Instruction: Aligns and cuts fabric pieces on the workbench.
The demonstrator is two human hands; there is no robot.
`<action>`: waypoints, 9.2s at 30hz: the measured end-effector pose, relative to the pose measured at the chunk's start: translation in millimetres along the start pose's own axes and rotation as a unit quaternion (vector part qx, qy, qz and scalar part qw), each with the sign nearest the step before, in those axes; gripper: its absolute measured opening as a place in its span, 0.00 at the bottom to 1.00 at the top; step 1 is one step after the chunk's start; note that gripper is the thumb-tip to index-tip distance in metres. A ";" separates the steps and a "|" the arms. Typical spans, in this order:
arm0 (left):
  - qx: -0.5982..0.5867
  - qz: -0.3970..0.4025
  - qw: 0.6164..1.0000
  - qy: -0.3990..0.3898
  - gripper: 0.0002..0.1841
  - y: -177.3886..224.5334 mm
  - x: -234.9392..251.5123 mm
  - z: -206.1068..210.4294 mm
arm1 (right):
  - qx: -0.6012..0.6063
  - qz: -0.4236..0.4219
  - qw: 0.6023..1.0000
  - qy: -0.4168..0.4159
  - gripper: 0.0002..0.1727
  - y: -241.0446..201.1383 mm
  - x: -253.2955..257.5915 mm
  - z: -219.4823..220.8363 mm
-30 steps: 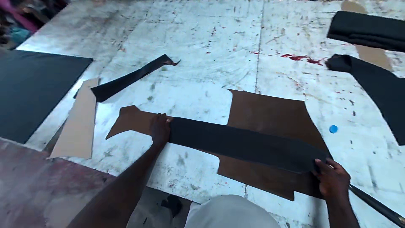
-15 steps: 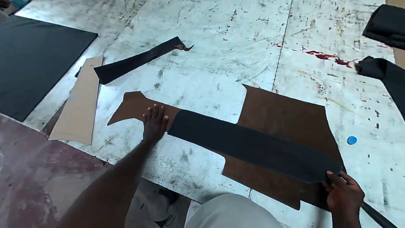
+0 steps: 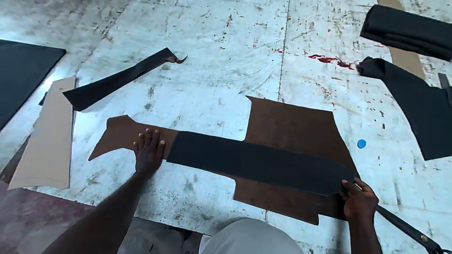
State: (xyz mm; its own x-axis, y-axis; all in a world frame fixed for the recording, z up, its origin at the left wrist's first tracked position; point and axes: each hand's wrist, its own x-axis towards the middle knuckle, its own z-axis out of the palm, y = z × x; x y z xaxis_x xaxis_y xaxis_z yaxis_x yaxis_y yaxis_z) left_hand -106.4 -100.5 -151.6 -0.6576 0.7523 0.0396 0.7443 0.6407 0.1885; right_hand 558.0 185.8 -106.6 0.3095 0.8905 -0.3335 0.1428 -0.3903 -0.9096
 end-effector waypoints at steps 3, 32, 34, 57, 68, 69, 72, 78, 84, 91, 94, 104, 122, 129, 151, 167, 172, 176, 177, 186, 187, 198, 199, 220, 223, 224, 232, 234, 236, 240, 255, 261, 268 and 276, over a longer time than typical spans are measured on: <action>-0.010 0.010 1.000 -0.005 0.37 4.3 -2.5 -8.6 | 0.005 0.004 1.000 0.002 0.24 -1.1 -2.3 2.2; -0.017 0.015 1.000 -0.013 0.42 9.4 -2.5 -12.7 | 0.074 -0.014 0.996 0.048 0.43 4.0 -22.8 -3.6; -0.019 0.015 1.000 -0.011 0.42 11.2 -3.0 -14.2 | 0.064 -0.042 0.996 0.047 0.44 7.1 -38.0 -3.5; -0.024 0.010 1.000 -0.005 0.41 7.9 -3.5 -11.6 | 0.067 -0.105 0.992 0.021 0.51 23.3 -57.2 -2.4; -0.027 0.010 1.000 -0.007 0.41 11.3 -3.7 -14.9 | -0.086 -0.178 0.980 0.031 0.37 22.8 -55.1 -16.5; -0.028 0.008 1.000 -0.007 0.41 11.6 -3.9 -15.1 | -0.161 -0.222 0.962 0.017 0.35 24.7 -55.6 -13.2; -0.025 0.013 1.000 -0.007 0.41 10.6 -3.9 -15.0 | -0.361 -0.354 0.862 -0.035 0.37 26.3 -58.9 11.2; -0.024 0.010 1.000 -0.006 0.41 9.9 -2.5 -13.0 | -0.512 -0.357 0.779 -0.056 0.45 25.4 -45.0 55.8; -0.022 0.012 1.000 -0.006 0.41 7.3 -2.6 -10.8 | -0.550 -0.332 0.764 -0.058 0.48 36.6 -30.4 63.4; -0.019 0.015 0.999 -0.025 0.42 -2.2 1.2 -9.3 | -0.562 -0.327 0.757 -0.053 0.49 44.2 -26.3 67.6; -0.014 0.015 0.999 -0.038 0.43 -4.4 4.2 -12.5 | -0.562 -0.323 0.759 -0.055 0.50 43.3 -26.0 68.3; -0.047 0.062 0.996 0.043 0.37 54.7 -17.0 -15.6 | -0.542 -0.360 0.755 -0.080 0.49 21.8 -39.5 77.7; 0.009 0.288 0.955 -0.074 0.38 275.5 -63.2 46.4 | -0.548 -0.401 0.709 -0.190 0.48 28.2 -63.1 118.0; 0.005 0.290 0.954 -0.072 0.38 275.0 -62.2 45.7 | -0.545 -0.410 0.716 -0.152 0.47 27.5 -1.4 58.8; -0.051 0.267 0.958 -0.092 0.37 276.9 -64.8 33.2 | -0.531 -0.442 0.712 -0.124 0.52 28.0 39.0 23.3; -0.028 0.270 0.957 -0.106 0.38 131.0 5.3 5.2 | -0.538 -0.434 0.710 -0.135 0.53 27.3 37.9 21.4; -0.033 0.294 0.951 -0.086 0.38 114.4 18.7 8.8 | -0.535 -0.438 0.710 -0.129 0.52 34.2 44.7 19.4; -0.031 0.296 0.951 -0.083 0.38 113.9 19.5 10.6 | -0.534 -0.432 0.715 -0.131 0.52 34.8 44.8 18.6; -0.032 0.297 0.951 -0.082 0.38 113.6 19.7 11.2 | -0.534 -0.434 0.714 -0.129 0.52 35.6 45.9 18.9; -0.072 0.295 0.947 -0.108 0.40 111.4 27.5 8.3 | -0.530 -0.457 0.702 -0.128 0.53 -5.9 -15.1 50.0; -0.095 0.297 0.943 -0.116 0.40 108.6 27.4 3.6 | -0.521 -0.465 0.701 -0.147 0.51 -9.8 -39.8 66.9; -0.111 0.473 0.863 -0.137 0.30 -0.1 24.5 -53.2 | -0.327 -0.548 0.695 -0.329 0.16 24.5 -244.5 276.2; -0.111 0.473 0.862 -0.142 0.29 -7.7 24.4 -53.0 | -0.331 -0.549 0.691 -0.334 0.15 24.5 -249.3 285.0; -0.199 0.463 0.846 -0.171 0.14 -10.3 43.4 -46.1 | -0.436 -0.517 0.666 -0.315 0.14 16.2 -265.4 299.3; -0.220 0.453 0.845 -0.177 0.15 -10.5 45.1 -44.0 | -0.419 -0.536 0.669 -0.300 0.11 21.6 -263.5 299.0; -0.218 0.456 0.844 -0.178 0.15 -11.5 45.1 -43.4 | -0.415 -0.541 0.669 -0.296 0.11 23.8 -262.4 299.0; -0.188 0.470 0.845 -0.170 0.15 -19.6 38.7 -44.1 | -0.422 -0.526 0.673 -0.303 0.14 19.2 -267.9 297.8; -0.185 0.473 0.846 -0.166 0.16 -20.7 38.4 -42.5 | -0.413 -0.532 0.675 -0.302 0.15 19.7 -268.7 301.5; -0.180 0.472 0.846 -0.172 0.17 -21.5 38.2 -42.6 | -0.407 -0.540 0.670 -0.305 0.15 19.0 -274.4 308.6; -0.182 0.472 0.846 -0.169 0.18 -23.4 37.3 -41.9 | -0.383 -0.551 0.658 -0.340 0.13 15.3 -295.8 333.1; -0.144 0.466 0.860 -0.149 0.15 -17.7 23.1 -47.2 | -0.381 -0.599 0.622 -0.331 0.10 22.4 -304.7 366.3; -0.139 0.477 0.859 -0.124 0.14 -17.3 20.2 -46.7 | -0.375 -0.598 0.626 -0.332 0.09 20.5 -304.8 366.9; -0.120 0.475 0.867 -0.092 0.14 -16.2 17.8 -41.8 | -0.385 -0.601 0.611 -0.343 0.12 16.9 -302.2 363.9; -0.132 0.421 0.892 -0.098 0.16 -13.4 14.8 -32.5 | -0.384 -0.616 0.617 -0.305 0.12 23.7 -306.8 365.7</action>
State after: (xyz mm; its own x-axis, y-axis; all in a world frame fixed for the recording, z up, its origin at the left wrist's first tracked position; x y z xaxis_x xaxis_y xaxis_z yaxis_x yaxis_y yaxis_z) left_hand -129.9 -103.0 -121.7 0.1742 0.9786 0.1098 0.8940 -0.2039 0.3989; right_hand 122.7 -11.1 -116.6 -0.8557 0.4537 0.2488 0.3924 0.8824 -0.2596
